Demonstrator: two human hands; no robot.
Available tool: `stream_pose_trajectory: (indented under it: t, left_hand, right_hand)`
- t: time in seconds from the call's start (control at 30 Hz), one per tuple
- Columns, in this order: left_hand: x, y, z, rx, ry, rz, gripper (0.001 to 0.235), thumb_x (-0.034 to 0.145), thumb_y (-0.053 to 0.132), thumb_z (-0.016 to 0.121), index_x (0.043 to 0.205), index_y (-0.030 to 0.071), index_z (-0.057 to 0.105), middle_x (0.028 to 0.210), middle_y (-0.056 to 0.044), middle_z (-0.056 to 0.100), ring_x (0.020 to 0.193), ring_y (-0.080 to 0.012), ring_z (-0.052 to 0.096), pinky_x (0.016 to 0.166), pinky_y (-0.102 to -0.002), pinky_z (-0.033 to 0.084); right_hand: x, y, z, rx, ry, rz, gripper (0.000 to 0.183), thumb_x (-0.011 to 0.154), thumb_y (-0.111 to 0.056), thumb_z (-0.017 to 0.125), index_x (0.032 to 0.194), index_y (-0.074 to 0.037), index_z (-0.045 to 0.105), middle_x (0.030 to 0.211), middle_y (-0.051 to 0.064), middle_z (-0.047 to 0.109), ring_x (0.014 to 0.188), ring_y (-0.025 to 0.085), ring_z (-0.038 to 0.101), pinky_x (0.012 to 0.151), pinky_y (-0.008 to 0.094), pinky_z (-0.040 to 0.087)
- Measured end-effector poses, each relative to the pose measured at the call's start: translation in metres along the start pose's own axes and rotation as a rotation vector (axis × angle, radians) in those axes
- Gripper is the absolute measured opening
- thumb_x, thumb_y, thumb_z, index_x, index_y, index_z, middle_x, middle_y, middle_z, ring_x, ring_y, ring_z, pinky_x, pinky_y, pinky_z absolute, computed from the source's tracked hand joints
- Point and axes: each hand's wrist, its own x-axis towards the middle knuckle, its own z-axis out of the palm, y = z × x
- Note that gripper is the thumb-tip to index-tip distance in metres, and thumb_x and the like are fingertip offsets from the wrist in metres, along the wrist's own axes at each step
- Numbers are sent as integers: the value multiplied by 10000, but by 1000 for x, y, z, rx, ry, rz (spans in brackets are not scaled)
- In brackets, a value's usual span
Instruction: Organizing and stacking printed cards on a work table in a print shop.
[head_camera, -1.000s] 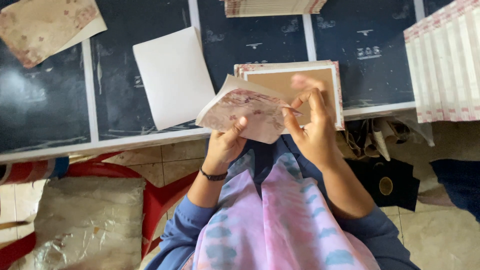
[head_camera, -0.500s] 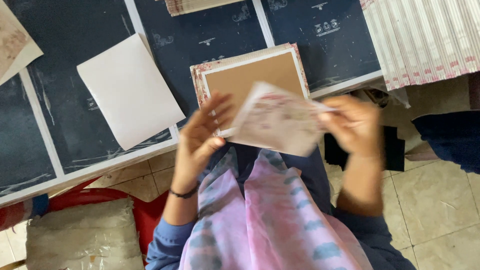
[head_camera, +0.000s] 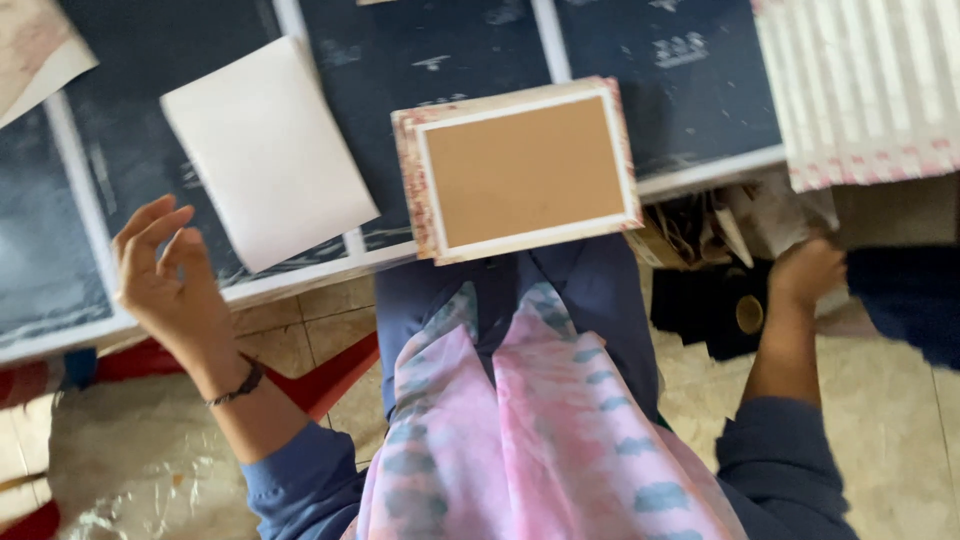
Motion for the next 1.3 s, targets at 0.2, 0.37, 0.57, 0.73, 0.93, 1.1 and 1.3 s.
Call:
stream_pose_trajectory:
  t: [0.2, 0.37, 0.57, 0.73, 0.93, 1.1, 1.3]
  left_hand:
    - [-2, -6, -21, 59, -101, 58, 121, 1166, -6, 594, 1246, 22, 681, 1372, -179, 599, 1293, -370, 618, 1047, -552, 580]
    - [-2, -16, -22, 192, -370, -48, 540, 877, -126, 784, 1375, 21, 634, 1431, -210, 506, 1314, -392, 537, 984, -521, 541]
    - [2, -22, -18, 79, -373, -192, 492, 966, -218, 442, 1370, 33, 569, 1427, -225, 427, 1192, -369, 640, 898, -411, 611]
    - [20, -44, -26, 67, -520, 30, 427, 923, -154, 663, 1286, 65, 615, 1430, -186, 424, 1239, -369, 562, 1009, -443, 585]
    - [32, -63, -14, -74, -539, 179, 244, 957, -114, 693, 1091, 80, 632, 1325, -141, 449, 1171, -322, 528, 897, -416, 516]
    - [82, -23, -10, -187, -251, 413, 463, 800, -333, 414, 1051, 40, 520, 1153, -144, 562, 962, -228, 536, 670, -293, 425]
    - [124, 44, -23, -510, -201, 271, 292, 1159, 309, 619, 1039, 81, 481, 720, -24, 350, 604, -112, 299, 601, -301, 284]
  right_hand:
    - [9, -42, 44, 48, -292, -287, 169, 1030, -47, 611, 1120, -30, 754, 1036, 219, 780, 904, 397, 745, 743, 472, 585]
    - [34, -38, 78, 589, -592, -204, 695, 1020, 49, 559, 1622, 38, 213, 1614, 255, 315, 1380, 425, 428, 1031, 468, 406]
    - [18, -48, -12, 497, -600, -352, 314, 1026, -275, 612, 992, 11, 736, 961, 243, 726, 851, 406, 649, 726, 521, 451]
    - [-10, -36, -121, 552, -899, -316, 461, 1035, -300, 664, 1427, -57, 664, 1213, 248, 756, 1174, 347, 666, 1009, 416, 441]
    - [-37, -57, -276, 422, -833, -482, 478, 988, -356, 676, 1425, -165, 718, 1132, 85, 866, 1148, 213, 745, 976, 337, 463]
    - [-68, -114, -392, 799, -585, -871, 661, 902, -93, 674, 1548, -15, 553, 1248, 118, 765, 1040, 216, 764, 490, 314, 617]
    - [-99, -192, -471, 1300, -328, -962, 290, 1149, 102, 578, 1425, 189, 568, 1194, 310, 684, 939, 304, 694, 877, 323, 534]
